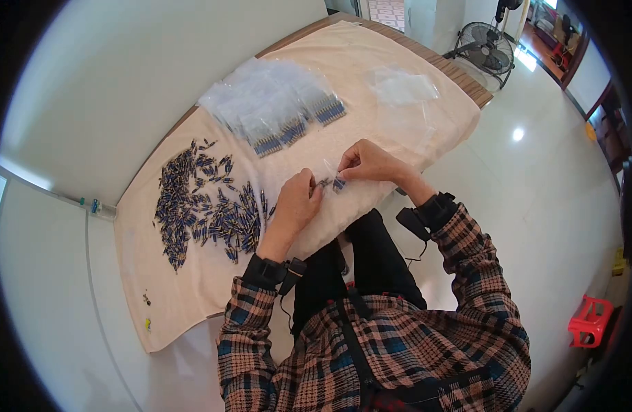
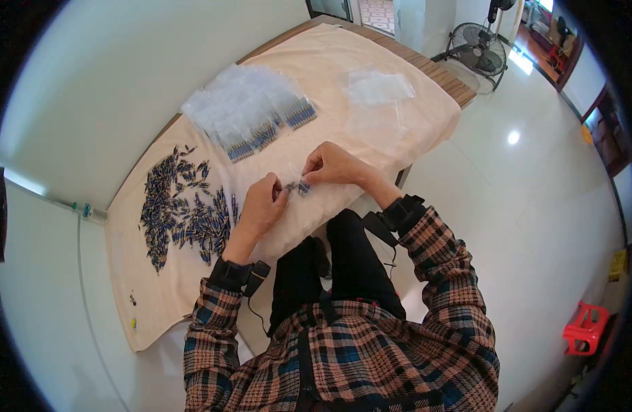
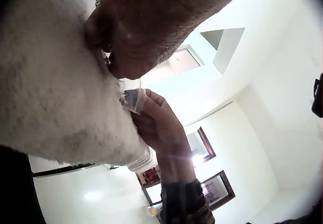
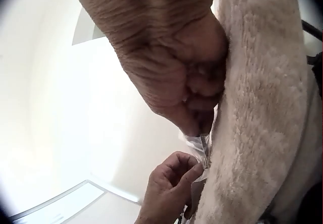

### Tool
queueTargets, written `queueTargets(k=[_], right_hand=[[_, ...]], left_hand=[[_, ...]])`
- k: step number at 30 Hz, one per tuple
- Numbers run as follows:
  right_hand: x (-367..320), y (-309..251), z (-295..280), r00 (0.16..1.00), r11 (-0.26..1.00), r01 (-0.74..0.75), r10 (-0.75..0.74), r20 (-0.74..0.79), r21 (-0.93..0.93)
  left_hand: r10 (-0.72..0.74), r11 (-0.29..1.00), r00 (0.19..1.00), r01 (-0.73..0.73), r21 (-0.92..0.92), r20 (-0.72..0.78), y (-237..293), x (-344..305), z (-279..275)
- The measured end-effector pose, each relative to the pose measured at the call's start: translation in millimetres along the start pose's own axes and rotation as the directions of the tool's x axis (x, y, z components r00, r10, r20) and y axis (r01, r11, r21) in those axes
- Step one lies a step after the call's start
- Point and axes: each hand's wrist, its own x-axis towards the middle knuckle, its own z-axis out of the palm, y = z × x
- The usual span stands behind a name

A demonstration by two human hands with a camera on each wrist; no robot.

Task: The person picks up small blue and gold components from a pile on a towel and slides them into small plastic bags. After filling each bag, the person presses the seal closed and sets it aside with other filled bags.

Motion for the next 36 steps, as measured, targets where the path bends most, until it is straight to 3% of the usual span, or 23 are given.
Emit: queueTargets(k=[2, 7, 10, 19, 22, 26, 31, 34, 36], right_hand=[[1.5, 1.3, 2.1, 0.999, 0.998, 0.018, -0.020, -0.034, -0.058], [2.0, -0.1, 7.2, 0.998, 0.994, -0.005, -0.002, -0.060, -0.108], [0.5, 1.4, 14.4, 0.997, 1.000, 0.020, -0.020, -0.079, -0.006], [-5.7, -0.9, 27.7, 0.997, 1.000, -0.006, 0.007, -0.074, 0.016], [-4.0, 4.1, 33.8, 0.965, 0.996, -0.056, 0.072, -0.253, 0.071], [-1.9, 6.6, 35.3, 0.969, 0.993, -0.061, 0.083, -0.234, 0.099], [-1.3, 2.8, 40.9, 0.965, 0.989, -0.022, 0.060, -0.256, 0.150], [-2.3, -2.0, 48.9, 0.918, 0.994, -0.003, 0.048, -0.394, 0.113], [-1.0, 1.9, 51.0, 0.918, 0.994, 0.002, 0.040, -0.394, 0.106]], left_hand=[[-0.087, 0.996, 0.996, 0.088, 0.011, -0.014, 1.3, -4.0, 1.4], [-0.034, 0.999, 0.978, 0.032, -0.011, -0.204, 11.1, -30.9, 11.6], [0.209, 0.978, 0.928, -0.193, 0.080, -0.308, 15.5, -45.9, 14.4], [0.174, 0.985, 0.951, -0.172, 0.032, -0.256, 15.0, -48.9, 12.5], [0.142, 0.987, 0.959, -0.156, -0.038, -0.245, 12.1, -50.3, 10.9], [0.046, 0.995, 0.965, -0.069, -0.079, -0.260, 13.0, -49.3, 13.9], [0.073, 0.994, 0.951, -0.093, -0.055, -0.300, 10.3, -44.2, 18.4], [0.076, 0.994, 0.945, -0.096, -0.046, -0.317, 9.4, -43.8, 18.8], [0.044, 0.997, 0.947, -0.063, -0.049, -0.320, 13.2, -43.4, 18.8]])
